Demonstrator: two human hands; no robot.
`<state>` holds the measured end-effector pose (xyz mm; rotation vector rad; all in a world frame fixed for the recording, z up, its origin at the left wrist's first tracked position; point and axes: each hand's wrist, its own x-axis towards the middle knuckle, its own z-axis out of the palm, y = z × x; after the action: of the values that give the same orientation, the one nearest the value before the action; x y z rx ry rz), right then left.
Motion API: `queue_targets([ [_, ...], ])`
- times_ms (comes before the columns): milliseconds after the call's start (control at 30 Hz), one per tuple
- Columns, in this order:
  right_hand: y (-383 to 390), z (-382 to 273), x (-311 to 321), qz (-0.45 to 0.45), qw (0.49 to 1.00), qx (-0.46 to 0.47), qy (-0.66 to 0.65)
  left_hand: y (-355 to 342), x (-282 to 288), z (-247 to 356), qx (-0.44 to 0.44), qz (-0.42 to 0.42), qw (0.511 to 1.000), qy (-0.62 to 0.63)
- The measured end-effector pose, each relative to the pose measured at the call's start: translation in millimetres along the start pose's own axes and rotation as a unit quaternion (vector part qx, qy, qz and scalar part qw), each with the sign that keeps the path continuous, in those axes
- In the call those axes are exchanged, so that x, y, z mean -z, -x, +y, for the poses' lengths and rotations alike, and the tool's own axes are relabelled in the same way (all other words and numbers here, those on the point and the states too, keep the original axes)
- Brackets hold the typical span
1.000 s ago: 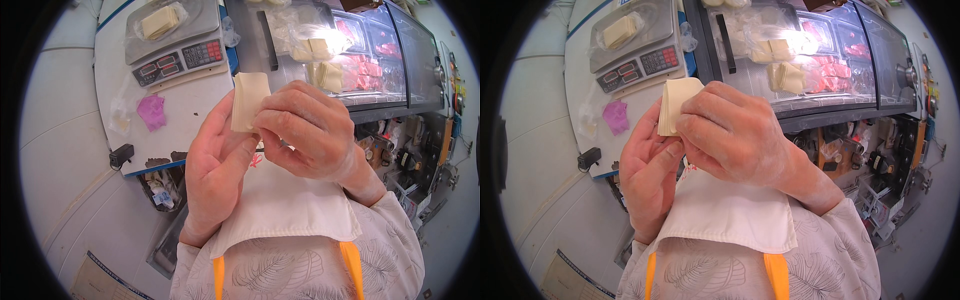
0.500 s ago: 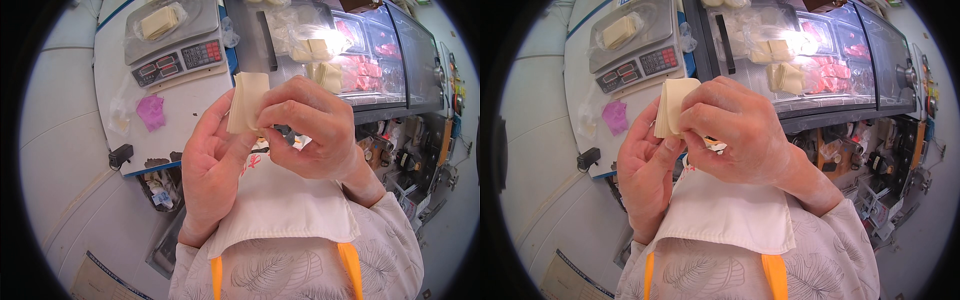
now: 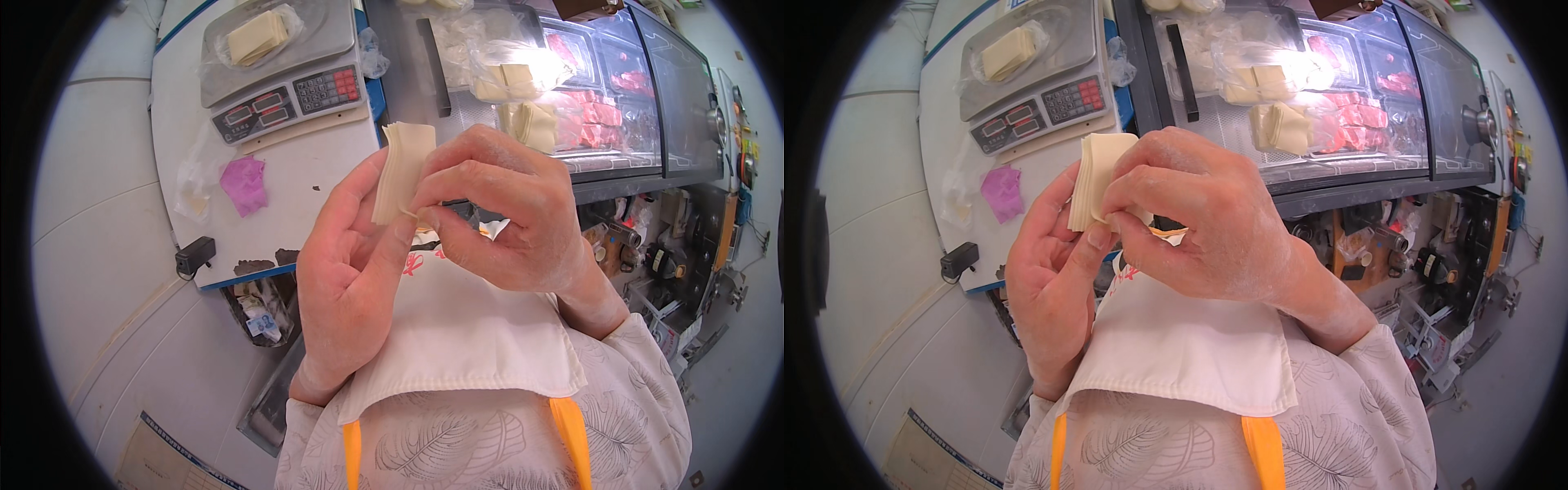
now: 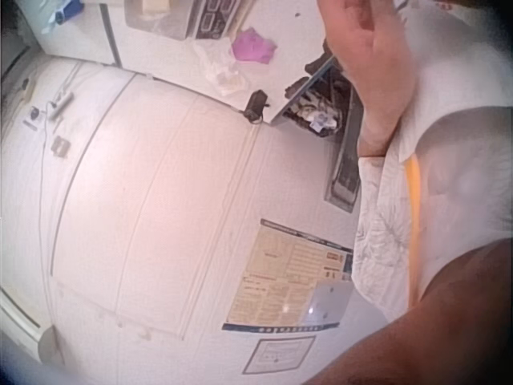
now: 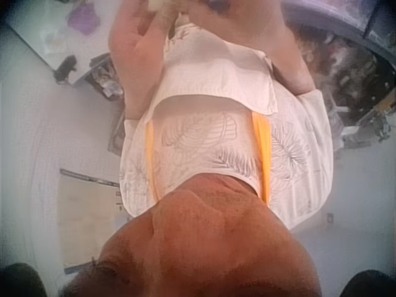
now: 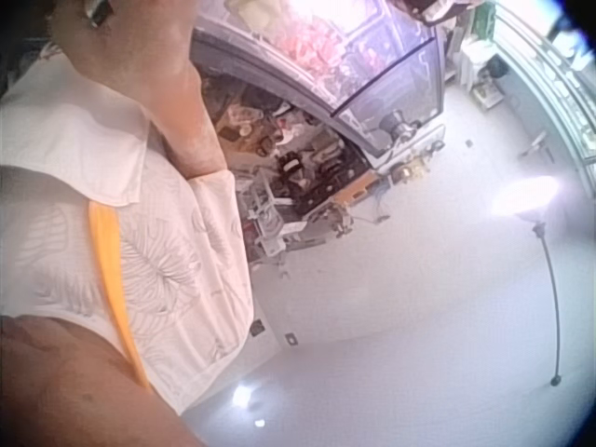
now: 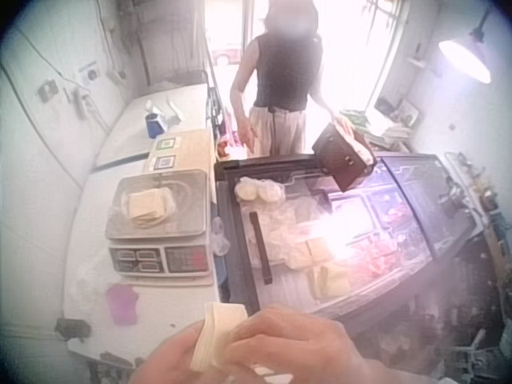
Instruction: The person separates thin sheets of dough by hand, weighs them on a digital scale, and places them into a plastic bag. They then move to a metal table, spread out a large sheet of dough, and use a cleaver to cut it into strips.
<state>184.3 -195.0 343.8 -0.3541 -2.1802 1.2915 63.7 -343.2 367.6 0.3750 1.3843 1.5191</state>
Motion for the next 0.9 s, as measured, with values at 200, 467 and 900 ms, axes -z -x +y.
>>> queue_targets([
  [200, 0.4, 2.2, 0.6, -0.008, 1.0, -0.006, -0.011, -1.2, 0.1, 0.0, 0.001, -0.004, 1.0, 0.007],
  [467, -0.3, 3.7, 1.0, -0.012, 1.0, -0.004, -0.009, -2.5, 1.1, -0.4, 0.0, -0.013, 1.0, 0.014],
  [900, 0.2, 4.7, 1.4, -0.02, 0.999, -0.035, -0.034, -2.1, 2.9, 4.6, 0.025, -0.033, 0.999, 0.034],
])
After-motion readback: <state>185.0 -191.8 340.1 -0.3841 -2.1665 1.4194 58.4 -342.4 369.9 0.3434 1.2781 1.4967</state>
